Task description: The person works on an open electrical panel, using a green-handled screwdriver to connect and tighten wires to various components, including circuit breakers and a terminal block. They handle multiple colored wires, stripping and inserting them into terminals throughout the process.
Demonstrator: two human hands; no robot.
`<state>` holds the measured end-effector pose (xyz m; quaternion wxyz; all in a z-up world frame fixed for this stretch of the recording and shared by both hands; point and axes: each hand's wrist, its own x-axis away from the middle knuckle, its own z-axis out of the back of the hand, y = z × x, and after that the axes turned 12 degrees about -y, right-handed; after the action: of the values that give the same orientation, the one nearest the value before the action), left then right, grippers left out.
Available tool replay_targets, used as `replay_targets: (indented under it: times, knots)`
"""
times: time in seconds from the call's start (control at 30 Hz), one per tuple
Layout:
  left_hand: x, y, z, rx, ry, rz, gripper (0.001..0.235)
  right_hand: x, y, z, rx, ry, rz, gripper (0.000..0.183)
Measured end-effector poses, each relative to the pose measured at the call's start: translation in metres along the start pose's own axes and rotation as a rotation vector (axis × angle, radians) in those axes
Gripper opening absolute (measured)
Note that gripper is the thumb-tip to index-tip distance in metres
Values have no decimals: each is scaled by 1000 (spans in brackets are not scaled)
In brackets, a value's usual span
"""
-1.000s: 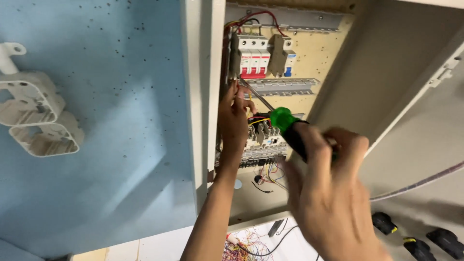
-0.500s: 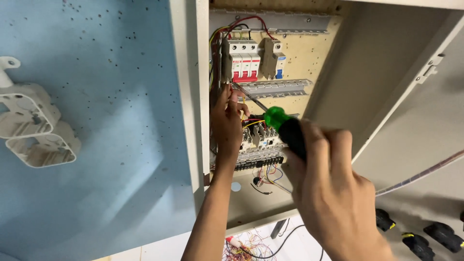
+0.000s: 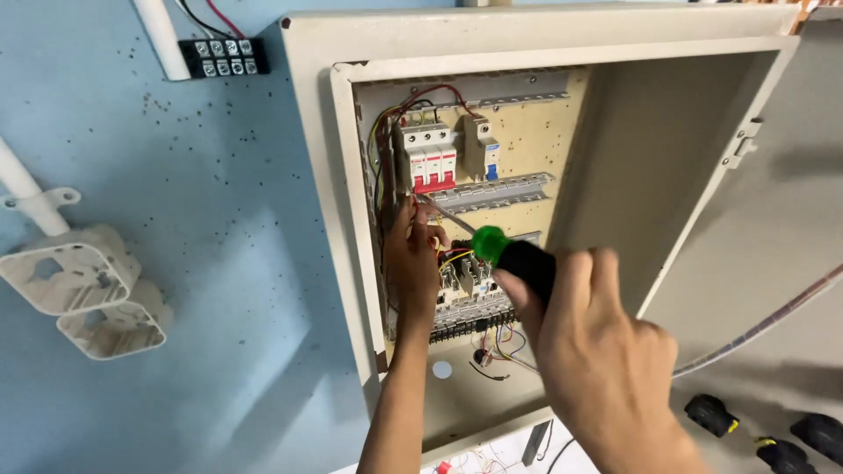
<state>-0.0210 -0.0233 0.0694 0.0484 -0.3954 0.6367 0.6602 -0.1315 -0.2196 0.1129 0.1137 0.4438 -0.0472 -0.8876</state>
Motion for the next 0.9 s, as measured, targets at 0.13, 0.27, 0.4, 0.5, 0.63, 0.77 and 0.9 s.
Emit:
replay_targets:
  times: [0.13, 0.27, 0.4, 0.5, 0.63, 0.77, 0.9]
  knots:
    - [-3, -13, -1, 55, -13, -82, 27, -15, 10, 41, -616, -323, 171, 59]
    - [-9, -24, -3, 58, -21, -220, 31, 5, -7, 13, -253, -59, 151, 38]
    - [-16, -44, -3, 120, 23, -163, 44, 7, -12, 12, -7, 169, 45, 53]
    - [-14, -38, -3, 133, 27, -75, 45, -11, 8, 46, -584, -371, 227, 54]
    - [-10, -37, -3, 24, 28, -110, 37, 3, 0, 18, -139, 106, 295, 41]
    - [-9, -21, -6, -36, 18, -111, 37, 6, -1, -13, -181, 224, 72, 51]
    - [3, -12, -6, 57, 5, -79, 52, -1, 17, 3, -394, -318, -10, 59]
